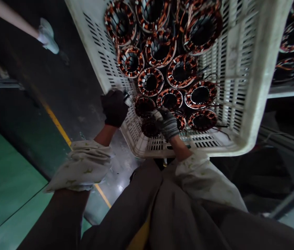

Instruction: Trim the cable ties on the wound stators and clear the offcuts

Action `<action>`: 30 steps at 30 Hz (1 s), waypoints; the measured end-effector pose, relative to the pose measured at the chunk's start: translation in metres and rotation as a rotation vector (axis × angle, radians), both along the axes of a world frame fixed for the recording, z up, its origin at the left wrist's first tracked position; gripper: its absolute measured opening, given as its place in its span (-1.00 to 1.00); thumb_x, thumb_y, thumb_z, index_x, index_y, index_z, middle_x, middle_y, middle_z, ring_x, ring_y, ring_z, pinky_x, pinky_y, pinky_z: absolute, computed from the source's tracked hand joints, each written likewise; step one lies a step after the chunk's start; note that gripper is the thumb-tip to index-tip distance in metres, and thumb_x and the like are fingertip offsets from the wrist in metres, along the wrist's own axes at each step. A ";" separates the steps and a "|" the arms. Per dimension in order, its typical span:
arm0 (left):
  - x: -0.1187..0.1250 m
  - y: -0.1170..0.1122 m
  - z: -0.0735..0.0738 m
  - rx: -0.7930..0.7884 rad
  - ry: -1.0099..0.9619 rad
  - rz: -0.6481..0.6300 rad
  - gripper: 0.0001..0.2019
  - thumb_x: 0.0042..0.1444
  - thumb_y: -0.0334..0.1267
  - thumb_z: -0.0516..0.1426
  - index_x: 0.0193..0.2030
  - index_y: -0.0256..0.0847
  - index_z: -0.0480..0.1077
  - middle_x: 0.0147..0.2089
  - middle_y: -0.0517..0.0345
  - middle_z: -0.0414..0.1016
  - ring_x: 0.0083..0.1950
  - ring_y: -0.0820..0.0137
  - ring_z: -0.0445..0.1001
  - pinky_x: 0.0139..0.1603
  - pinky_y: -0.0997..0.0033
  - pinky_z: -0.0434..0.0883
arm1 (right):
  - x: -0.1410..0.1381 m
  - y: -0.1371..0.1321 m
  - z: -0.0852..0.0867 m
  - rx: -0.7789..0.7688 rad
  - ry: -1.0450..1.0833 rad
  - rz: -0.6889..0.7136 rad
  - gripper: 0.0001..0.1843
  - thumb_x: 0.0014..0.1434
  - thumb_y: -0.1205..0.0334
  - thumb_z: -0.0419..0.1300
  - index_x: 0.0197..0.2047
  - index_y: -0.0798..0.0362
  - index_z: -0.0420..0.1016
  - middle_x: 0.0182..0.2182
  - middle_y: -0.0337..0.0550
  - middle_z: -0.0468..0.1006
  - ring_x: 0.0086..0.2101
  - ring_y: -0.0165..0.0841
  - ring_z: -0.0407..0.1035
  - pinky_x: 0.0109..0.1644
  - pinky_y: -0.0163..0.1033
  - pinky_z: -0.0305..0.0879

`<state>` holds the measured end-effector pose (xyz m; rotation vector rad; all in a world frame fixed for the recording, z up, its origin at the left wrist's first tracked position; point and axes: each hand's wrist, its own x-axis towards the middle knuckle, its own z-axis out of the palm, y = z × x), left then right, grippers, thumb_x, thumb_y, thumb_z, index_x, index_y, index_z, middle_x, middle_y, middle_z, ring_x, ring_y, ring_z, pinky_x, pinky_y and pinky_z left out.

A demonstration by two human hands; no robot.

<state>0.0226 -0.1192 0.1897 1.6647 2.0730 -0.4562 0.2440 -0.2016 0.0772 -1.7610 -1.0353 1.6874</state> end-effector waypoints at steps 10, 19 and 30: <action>0.003 0.005 0.006 -0.039 -0.037 0.015 -0.52 0.60 -0.04 -0.16 0.30 -0.01 0.53 0.32 -0.25 0.62 0.48 -0.07 0.36 0.38 -0.19 0.14 | 0.025 -0.033 0.041 -0.285 -0.274 0.616 -0.65 0.40 -0.09 0.36 0.12 -0.13 0.79 0.10 -0.08 0.81 0.14 -0.02 0.65 0.35 0.09 0.54; 0.001 0.004 -0.001 -0.003 -0.041 -0.002 -0.52 0.62 -0.05 -0.15 0.28 -0.14 0.52 0.31 -0.29 0.61 0.50 -0.08 0.35 0.38 -0.18 0.12 | 0.026 -0.030 0.036 -0.276 -0.361 0.753 -0.56 0.46 -0.19 0.32 0.17 -0.11 0.80 0.15 -0.02 0.80 0.11 -0.03 0.65 0.28 0.01 0.54; 0.000 0.004 0.000 -0.034 -0.016 -0.001 -0.56 0.54 -0.16 -0.09 0.36 -0.03 0.48 0.37 -0.19 0.59 0.48 -0.09 0.32 0.38 -0.20 0.10 | 0.062 -0.026 0.045 -0.116 -0.160 0.176 -0.49 0.38 -0.35 0.27 0.02 -0.09 0.70 -0.16 -0.06 0.77 -0.25 -0.17 0.59 -0.01 0.05 0.62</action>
